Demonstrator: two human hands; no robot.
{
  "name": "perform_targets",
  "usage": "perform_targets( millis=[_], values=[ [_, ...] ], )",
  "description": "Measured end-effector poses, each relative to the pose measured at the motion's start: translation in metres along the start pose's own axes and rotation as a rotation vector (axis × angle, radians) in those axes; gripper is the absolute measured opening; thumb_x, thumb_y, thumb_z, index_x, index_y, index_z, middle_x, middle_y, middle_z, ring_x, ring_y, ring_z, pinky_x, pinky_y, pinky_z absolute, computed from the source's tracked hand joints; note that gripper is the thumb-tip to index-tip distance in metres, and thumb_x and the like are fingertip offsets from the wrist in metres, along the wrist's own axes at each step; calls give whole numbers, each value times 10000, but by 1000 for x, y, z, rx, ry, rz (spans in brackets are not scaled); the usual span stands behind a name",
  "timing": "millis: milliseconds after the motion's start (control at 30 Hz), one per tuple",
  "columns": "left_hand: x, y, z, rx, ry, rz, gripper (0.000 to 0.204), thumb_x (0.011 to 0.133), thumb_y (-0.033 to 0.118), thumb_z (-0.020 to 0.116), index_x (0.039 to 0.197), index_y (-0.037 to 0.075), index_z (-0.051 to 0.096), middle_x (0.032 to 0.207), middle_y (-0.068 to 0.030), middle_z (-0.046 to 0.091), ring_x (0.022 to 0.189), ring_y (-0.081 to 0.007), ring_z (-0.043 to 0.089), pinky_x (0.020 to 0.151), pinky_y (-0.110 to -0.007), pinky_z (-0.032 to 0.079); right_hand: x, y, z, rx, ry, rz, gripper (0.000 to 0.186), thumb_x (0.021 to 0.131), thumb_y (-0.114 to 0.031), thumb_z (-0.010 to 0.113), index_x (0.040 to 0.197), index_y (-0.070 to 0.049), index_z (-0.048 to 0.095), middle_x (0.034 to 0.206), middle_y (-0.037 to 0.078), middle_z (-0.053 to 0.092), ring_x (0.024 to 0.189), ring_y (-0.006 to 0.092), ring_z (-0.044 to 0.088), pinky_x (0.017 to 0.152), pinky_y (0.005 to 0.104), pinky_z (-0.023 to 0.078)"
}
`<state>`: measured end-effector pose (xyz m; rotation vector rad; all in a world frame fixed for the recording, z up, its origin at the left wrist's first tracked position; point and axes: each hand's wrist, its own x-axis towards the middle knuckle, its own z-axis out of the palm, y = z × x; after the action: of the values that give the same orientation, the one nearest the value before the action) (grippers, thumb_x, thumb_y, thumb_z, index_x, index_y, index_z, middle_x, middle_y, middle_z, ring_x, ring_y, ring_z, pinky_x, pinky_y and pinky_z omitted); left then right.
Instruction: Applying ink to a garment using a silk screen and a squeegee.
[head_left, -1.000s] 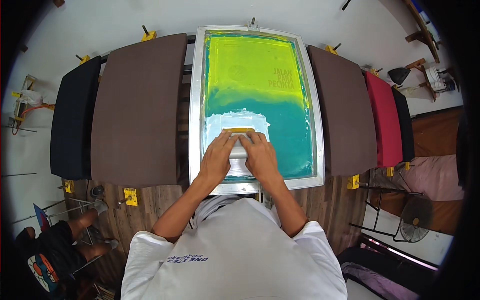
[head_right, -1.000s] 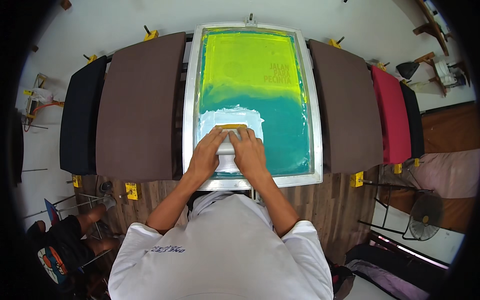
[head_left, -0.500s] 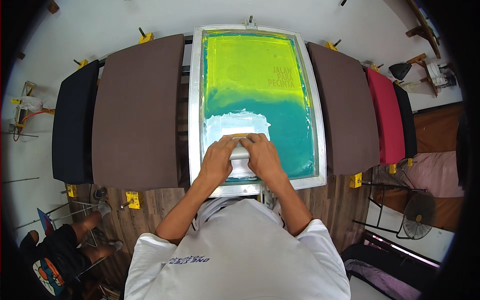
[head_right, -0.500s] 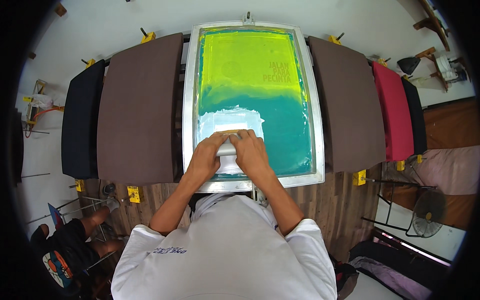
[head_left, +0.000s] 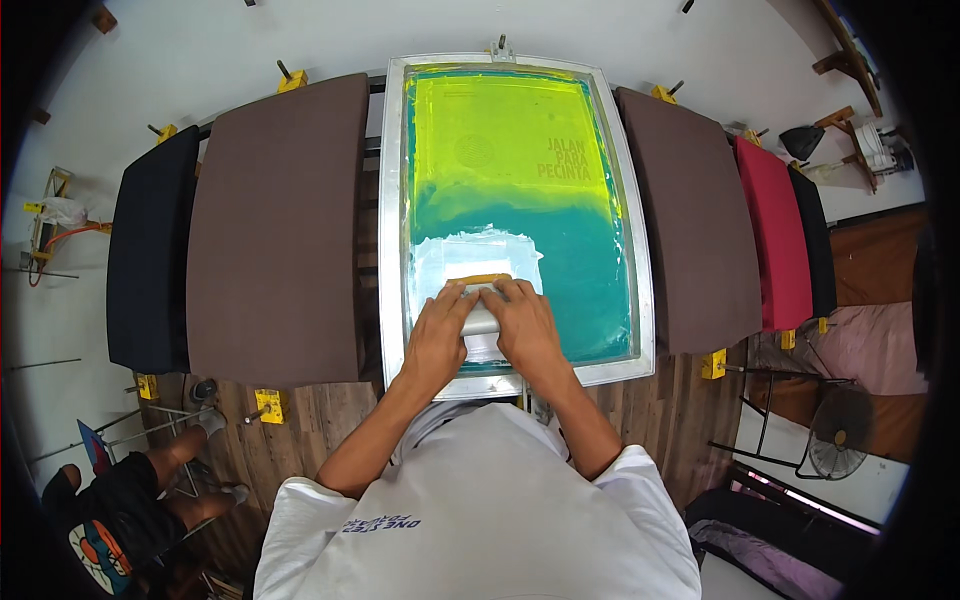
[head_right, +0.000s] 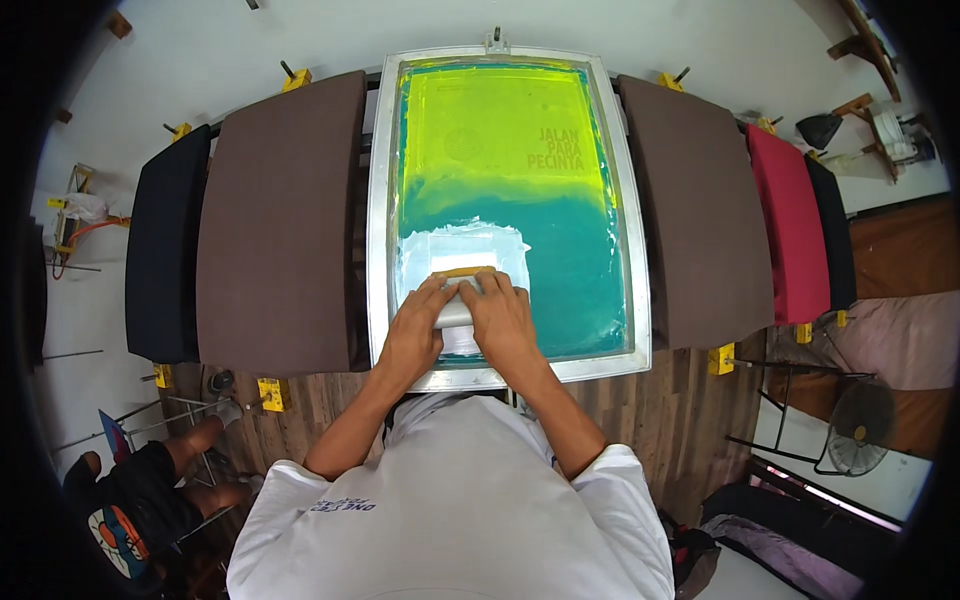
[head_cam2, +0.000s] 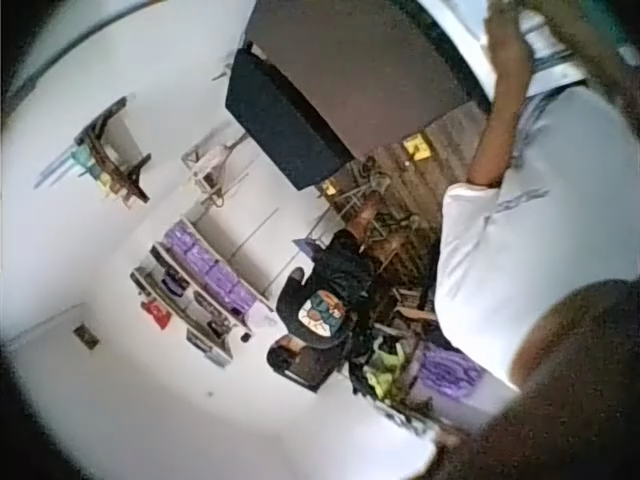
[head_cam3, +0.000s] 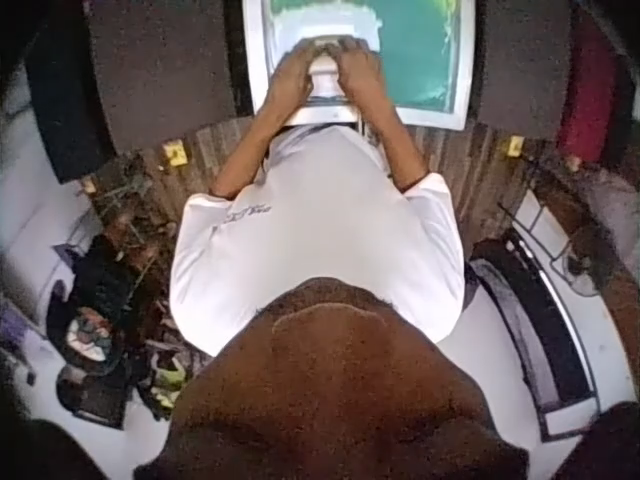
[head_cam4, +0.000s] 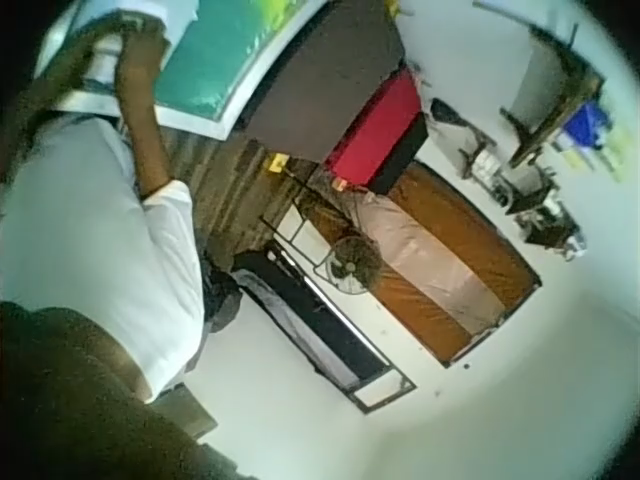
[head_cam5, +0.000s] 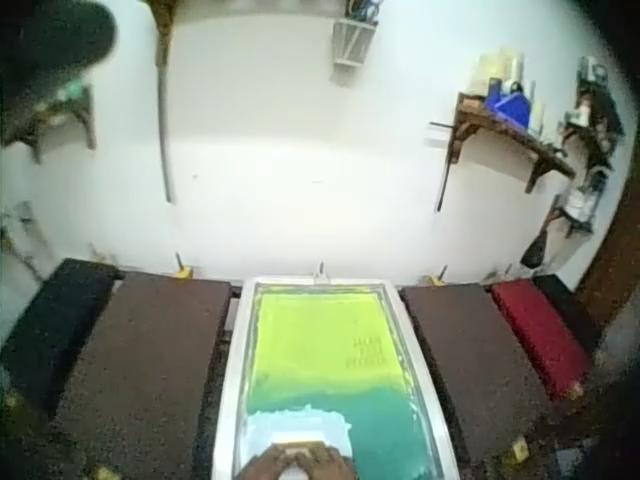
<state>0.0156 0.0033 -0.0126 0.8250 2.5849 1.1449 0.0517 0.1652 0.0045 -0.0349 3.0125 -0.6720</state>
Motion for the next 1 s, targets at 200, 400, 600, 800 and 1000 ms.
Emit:
perform_targets(
  millis=[200,400,600,800,1000],
  values=[
    [-5,0,-1,-16,-26,3,673,674,-205,535,1310,11,561,1426,-220,498,1352,-399,449,1123,-539,362,-8,-4,0,20,-3,10,355,864,-29,527,1205,-16,626,1267,191,575,1225,351,508,900,468,456],
    [-8,3,-2,35,-71,-37,678,666,-184,551,1311,23,566,1439,-193,498,1376,-374,430,1095,-569,363,-12,-3,0,21,5,-19,386,845,-10,547,1225,-12,615,1267,200,572,1223,355,508,914,478,448],
    [-8,4,-3,-22,-45,19,638,636,-205,564,1252,-38,587,1357,-258,544,1300,-424,494,1091,-499,404,-16,-4,-2,12,-15,-14,385,846,-14,555,1225,-12,616,1279,194,574,1224,349,509,921,464,439],
    [-7,6,-3,-19,-45,44,644,635,-192,602,1262,-45,584,1355,-273,534,1310,-416,484,1045,-488,419,-16,-8,-6,-7,38,4,425,806,39,562,1220,-27,633,1271,179,593,1205,333,530,938,464,433],
    [-12,11,-3,-26,-30,39,649,608,-209,594,1235,-42,590,1341,-266,549,1284,-427,507,1047,-493,431,-22,-8,-8,-3,-3,17,472,773,90,555,1220,-35,643,1267,172,606,1200,331,537,946,456,436]
  ],
)
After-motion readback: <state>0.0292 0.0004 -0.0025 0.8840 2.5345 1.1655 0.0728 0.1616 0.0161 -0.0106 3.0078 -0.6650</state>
